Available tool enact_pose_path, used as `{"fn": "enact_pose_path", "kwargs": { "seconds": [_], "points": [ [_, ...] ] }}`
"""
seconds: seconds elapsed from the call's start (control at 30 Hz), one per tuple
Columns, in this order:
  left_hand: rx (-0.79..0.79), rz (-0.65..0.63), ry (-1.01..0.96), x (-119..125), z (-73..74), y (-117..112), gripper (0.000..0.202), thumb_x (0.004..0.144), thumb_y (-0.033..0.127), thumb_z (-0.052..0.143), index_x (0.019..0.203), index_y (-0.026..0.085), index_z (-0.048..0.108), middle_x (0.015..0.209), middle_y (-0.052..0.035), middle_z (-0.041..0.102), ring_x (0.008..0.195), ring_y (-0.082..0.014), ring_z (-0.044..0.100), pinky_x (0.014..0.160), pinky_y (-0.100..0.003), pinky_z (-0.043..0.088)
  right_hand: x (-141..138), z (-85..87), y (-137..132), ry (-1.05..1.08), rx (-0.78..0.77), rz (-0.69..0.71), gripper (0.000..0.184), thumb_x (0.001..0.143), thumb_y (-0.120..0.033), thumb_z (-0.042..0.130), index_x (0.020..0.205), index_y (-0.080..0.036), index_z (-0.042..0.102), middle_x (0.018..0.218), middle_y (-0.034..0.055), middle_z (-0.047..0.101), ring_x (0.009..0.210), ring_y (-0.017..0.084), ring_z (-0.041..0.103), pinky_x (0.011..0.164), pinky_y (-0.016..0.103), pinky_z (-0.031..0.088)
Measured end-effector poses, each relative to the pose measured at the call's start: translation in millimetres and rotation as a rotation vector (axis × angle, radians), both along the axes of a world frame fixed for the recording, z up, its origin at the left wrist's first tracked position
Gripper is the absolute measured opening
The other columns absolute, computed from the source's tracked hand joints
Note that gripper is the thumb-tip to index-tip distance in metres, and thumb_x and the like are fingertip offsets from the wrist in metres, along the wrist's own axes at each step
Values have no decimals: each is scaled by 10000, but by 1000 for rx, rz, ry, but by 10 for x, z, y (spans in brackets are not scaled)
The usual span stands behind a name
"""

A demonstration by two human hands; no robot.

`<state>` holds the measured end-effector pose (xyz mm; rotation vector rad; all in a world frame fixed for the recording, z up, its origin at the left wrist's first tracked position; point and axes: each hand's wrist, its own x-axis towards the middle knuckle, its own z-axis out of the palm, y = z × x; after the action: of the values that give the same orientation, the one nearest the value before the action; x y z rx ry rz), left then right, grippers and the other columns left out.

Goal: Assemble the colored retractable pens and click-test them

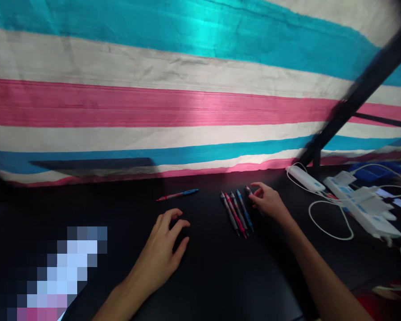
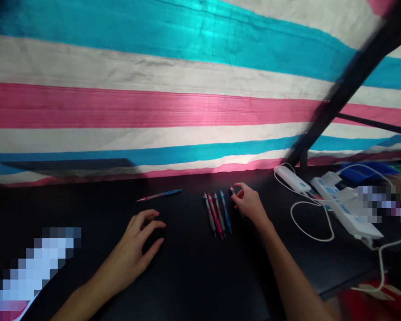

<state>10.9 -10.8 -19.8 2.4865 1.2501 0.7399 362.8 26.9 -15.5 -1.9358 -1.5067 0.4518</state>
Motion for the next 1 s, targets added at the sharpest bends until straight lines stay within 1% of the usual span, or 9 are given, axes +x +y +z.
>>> {"fn": "enact_pose_path", "kwargs": {
  "seconds": [0.17,0.3,0.43,0.6,0.7,0.77,0.87,0.93,1.0],
  "points": [
    [18,88,-29,-30,10,48,236,867,242,504,1103,251,516,1298,-76,349,1184,-255,403,982,-453,427,-205,69,-67,-194,1,30,348,819,-286,565,1130,-135,603,683,29,663,614,181,649,601,270,451],
    [28,124,-42,-48,-3,80,209,865,248,506,1072,249,526,1279,-73,366,1186,-260,401,990,-465,415,-390,70,-100,-352,12,70,296,821,-278,557,1082,-174,651,704,36,690,675,203,654,638,286,419],
    [28,123,-42,-31,-35,88,195,859,248,506,1051,247,536,1249,-73,393,1170,-263,413,975,-473,414,-478,32,-112,-364,14,113,231,839,-291,530,997,-221,683,709,23,686,653,188,640,615,279,390],
    [42,167,-34,-63,-51,160,190,844,257,513,1028,242,562,1209,-79,442,1143,-281,439,939,-505,412,-452,7,-98,-358,19,151,231,841,-308,522,957,-203,693,751,46,665,683,195,615,620,291,387],
    [70,262,-15,-83,-23,217,205,838,272,516,1031,234,571,1202,-91,467,1113,-296,462,893,-520,421,-448,7,-101,-330,26,150,291,844,-372,519,995,-185,683,767,64,637,704,209,600,641,308,409],
    [78,308,8,-73,10,246,224,834,281,515,1045,230,571,1212,-101,476,1101,-305,472,855,-513,435,-484,-1,-113,-299,70,138,410,831,-445,532,1117,-170,634,887,96,623,768,230,596,686,333,435],
    [87,343,111,-26,56,294,265,838,292,502,1088,226,562,1224,-115,493,1110,-321,469,821,-506,441,-593,-32,-143,-275,188,158,643,785,-521,577,1312,-165,482,1087,148,555,961,292,548,800,404,446],
    [110,371,204,12,69,343,318,848,300,484,1148,211,541,1249,-134,492,1124,-335,463,824,-513,431,-676,-55,-164,-285,233,193,691,774,-517,598,1354,-183,427,1136,157,522,1031,319,502,843,449,432],
    [142,399,280,41,66,408,389,864,305,460,1231,183,497,1293,-161,476,1147,-348,453,838,-516,418,-744,-68,-181,-298,251,211,667,780,-478,608,1358,-207,416,1160,153,507,1049,327,481,848,472,425]
  ]
}}
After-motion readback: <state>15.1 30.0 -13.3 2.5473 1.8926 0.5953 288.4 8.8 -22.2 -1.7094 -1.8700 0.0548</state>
